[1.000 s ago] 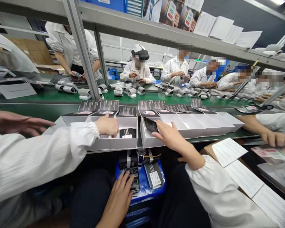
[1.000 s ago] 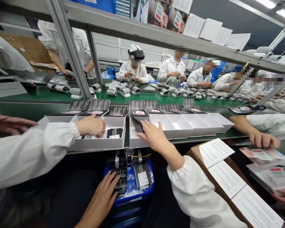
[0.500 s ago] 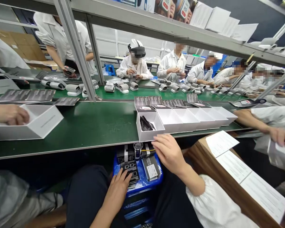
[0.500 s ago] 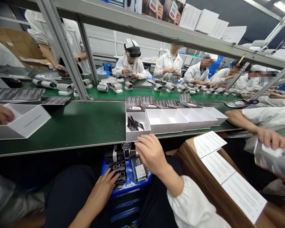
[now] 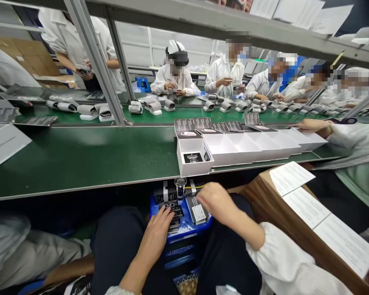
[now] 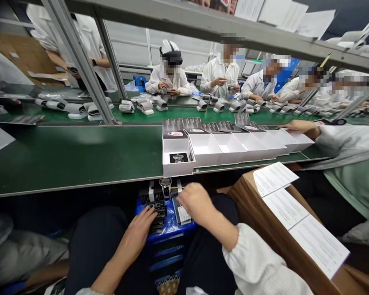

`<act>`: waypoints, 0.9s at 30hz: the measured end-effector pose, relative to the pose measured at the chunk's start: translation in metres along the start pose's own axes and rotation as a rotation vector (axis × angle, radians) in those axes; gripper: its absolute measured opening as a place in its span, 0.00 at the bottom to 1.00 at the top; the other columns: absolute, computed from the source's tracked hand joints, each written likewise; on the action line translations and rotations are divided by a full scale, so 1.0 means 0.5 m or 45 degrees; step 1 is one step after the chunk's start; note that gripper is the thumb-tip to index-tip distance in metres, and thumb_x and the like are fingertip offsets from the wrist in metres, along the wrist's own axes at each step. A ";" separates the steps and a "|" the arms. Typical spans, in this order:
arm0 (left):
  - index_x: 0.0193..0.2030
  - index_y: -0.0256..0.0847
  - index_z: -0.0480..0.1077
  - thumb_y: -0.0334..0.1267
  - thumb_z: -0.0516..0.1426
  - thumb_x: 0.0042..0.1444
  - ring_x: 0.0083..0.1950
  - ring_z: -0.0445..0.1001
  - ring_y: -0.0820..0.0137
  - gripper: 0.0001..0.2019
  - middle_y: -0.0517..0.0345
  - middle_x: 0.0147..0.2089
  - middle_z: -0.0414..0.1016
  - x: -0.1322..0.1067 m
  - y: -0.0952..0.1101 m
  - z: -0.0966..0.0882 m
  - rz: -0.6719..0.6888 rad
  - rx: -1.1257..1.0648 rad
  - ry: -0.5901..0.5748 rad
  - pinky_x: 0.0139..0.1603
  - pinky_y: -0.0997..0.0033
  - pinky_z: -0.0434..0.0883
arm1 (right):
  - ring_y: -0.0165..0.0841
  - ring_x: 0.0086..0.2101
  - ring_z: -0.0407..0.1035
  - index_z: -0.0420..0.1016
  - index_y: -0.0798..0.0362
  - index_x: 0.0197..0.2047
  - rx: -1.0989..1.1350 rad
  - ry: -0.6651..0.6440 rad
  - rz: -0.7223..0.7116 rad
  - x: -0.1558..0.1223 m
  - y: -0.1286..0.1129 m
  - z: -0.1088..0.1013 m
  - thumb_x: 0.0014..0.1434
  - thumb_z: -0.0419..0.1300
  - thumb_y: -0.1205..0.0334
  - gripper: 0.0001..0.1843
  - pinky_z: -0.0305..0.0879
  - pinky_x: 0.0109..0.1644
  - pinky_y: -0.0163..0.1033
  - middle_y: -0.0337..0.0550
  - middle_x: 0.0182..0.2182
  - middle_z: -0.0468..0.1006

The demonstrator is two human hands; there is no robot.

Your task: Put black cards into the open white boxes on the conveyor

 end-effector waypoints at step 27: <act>0.59 0.37 0.63 0.29 0.56 0.62 0.56 0.73 0.65 0.18 0.46 0.54 0.72 0.112 0.206 -0.227 0.295 -0.435 0.945 0.57 0.63 0.75 | 0.36 0.45 0.74 0.71 0.55 0.55 0.097 0.641 -0.136 -0.050 -0.018 -0.183 0.70 0.46 0.71 0.16 0.67 0.53 0.43 0.50 0.44 0.80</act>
Point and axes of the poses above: each hand's wrist, its own x-axis towards the middle knuckle, its own z-axis out of the palm, y = z × x, the point moved 2 cm from there along x, towards the middle knuckle
